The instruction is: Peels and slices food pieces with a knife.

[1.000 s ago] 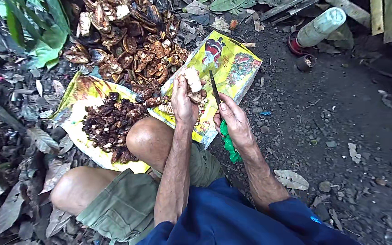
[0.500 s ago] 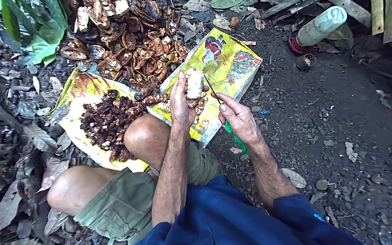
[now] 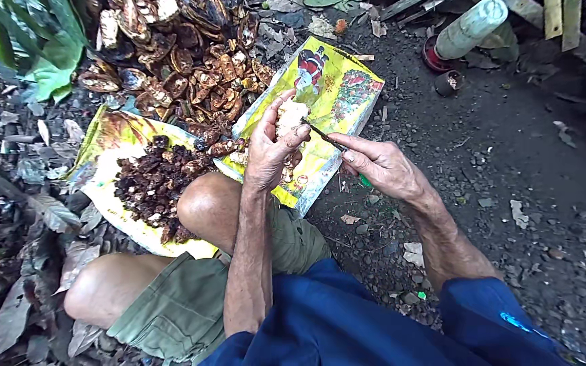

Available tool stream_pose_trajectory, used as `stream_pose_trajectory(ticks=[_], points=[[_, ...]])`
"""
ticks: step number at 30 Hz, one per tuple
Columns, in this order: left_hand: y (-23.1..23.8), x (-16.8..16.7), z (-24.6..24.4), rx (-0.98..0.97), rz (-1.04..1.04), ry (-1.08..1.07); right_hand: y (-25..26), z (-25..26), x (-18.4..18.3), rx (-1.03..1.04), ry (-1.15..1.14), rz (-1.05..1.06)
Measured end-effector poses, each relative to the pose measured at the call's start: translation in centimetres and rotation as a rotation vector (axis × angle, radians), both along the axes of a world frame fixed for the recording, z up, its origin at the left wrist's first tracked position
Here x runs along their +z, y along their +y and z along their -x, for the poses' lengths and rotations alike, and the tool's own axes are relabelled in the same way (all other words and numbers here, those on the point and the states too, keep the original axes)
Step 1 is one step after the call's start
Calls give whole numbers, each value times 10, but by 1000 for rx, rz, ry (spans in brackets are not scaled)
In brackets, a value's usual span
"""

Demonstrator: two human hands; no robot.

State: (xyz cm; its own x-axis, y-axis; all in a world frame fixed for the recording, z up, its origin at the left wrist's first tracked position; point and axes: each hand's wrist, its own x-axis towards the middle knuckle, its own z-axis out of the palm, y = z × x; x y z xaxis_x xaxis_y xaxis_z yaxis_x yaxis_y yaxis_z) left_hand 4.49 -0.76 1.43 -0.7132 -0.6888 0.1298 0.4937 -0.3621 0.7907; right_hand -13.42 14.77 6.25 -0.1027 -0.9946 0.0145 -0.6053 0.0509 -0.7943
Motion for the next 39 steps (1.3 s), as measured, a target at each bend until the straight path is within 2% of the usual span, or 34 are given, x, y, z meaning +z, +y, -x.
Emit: stream_pose_trajectory(ticks=[7, 11, 16, 18, 20, 25, 31, 39], points=[[1, 1, -3, -35, 49, -125, -12, 21, 5, 177, 56, 28], [3, -1, -3, 68, 139, -240, -17, 22, 8, 197, 140, 17], [0, 0, -5, 284, 470, -490, -18, 20, 4, 175, 126, 4], [2, -1, -4, 341, 593, -536, -16, 20, 0, 159, 165, -8], [4, -1, -2, 363, 627, -532, -14, 18, -4, 131, 178, 7], [4, -3, 3, 356, 461, -482, -14, 10, -9, 58, 233, 39], [6, -7, 12, 329, 152, -344, -21, -6, -17, -28, 213, 17], [9, -12, 21, 285, -191, -200, -41, -7, -37, -47, -126, -45]])
